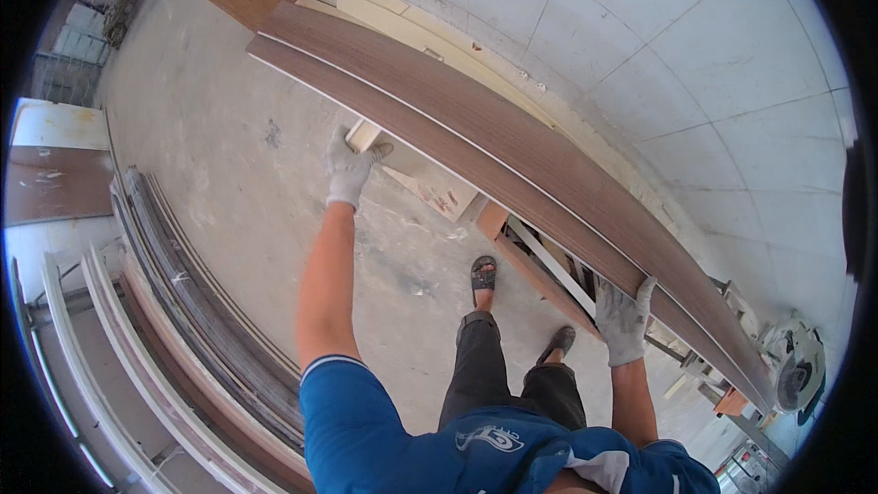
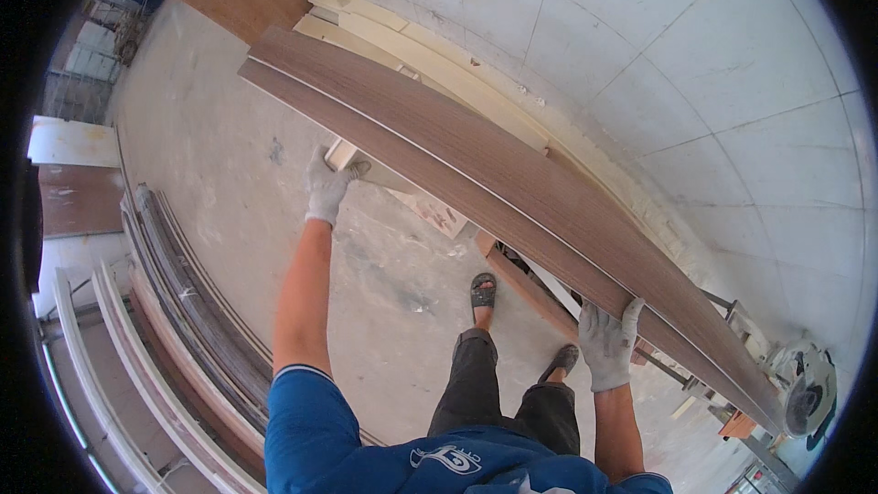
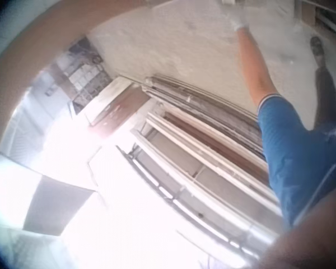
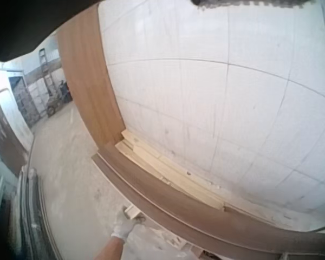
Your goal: The person measures and cuts long wood planks using a circular saw, then stacks the cut pieces and wraps them in plastic. The person also handles a tape measure and utility knife during the process.
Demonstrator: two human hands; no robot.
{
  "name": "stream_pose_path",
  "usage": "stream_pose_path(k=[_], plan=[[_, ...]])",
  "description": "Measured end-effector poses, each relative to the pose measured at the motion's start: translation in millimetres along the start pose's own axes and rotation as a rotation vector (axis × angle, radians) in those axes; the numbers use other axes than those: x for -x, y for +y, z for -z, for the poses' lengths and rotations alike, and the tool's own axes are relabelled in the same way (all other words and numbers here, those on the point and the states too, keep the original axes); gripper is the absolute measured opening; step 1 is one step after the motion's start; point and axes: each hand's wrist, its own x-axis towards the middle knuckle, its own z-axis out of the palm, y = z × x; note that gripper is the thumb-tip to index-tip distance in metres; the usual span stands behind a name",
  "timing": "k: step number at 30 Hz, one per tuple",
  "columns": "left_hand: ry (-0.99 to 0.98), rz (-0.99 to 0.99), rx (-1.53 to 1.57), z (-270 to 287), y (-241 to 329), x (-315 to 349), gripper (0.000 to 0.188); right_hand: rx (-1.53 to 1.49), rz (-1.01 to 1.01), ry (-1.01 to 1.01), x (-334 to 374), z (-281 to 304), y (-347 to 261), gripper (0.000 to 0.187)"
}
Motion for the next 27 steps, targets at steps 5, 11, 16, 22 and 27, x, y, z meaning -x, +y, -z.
stream_pose_path(k=[5,11,16,22,27], plan=[[0.042,0.042,0.008,-5.5,-48.4,44.2,0.058,-0.004,-0.068,0.030,-9.2,43.8,12.8,0.086],[-0.184,0.100,0.446,-18.6,-79.2,52.7,0.043,-0.253,-0.410,-0.103,0.5,59.6,35.2,0.101],[-0.232,-0.163,0.275,-62.2,-54.8,50.7,0.038,-0.114,-0.268,0.028,16.2,45.4,26.0,0.112],[-0.729,0.202,0.010,-112.2,-66.1,165.1,0.032,0.265,-0.125,-0.037,55.7,117.6,-47.1,0.094],[-1.170,0.266,-0.200,-143.4,-22.3,289.0,0.028,0.429,-0.054,0.157,111.4,228.4,-103.8,0.078]])
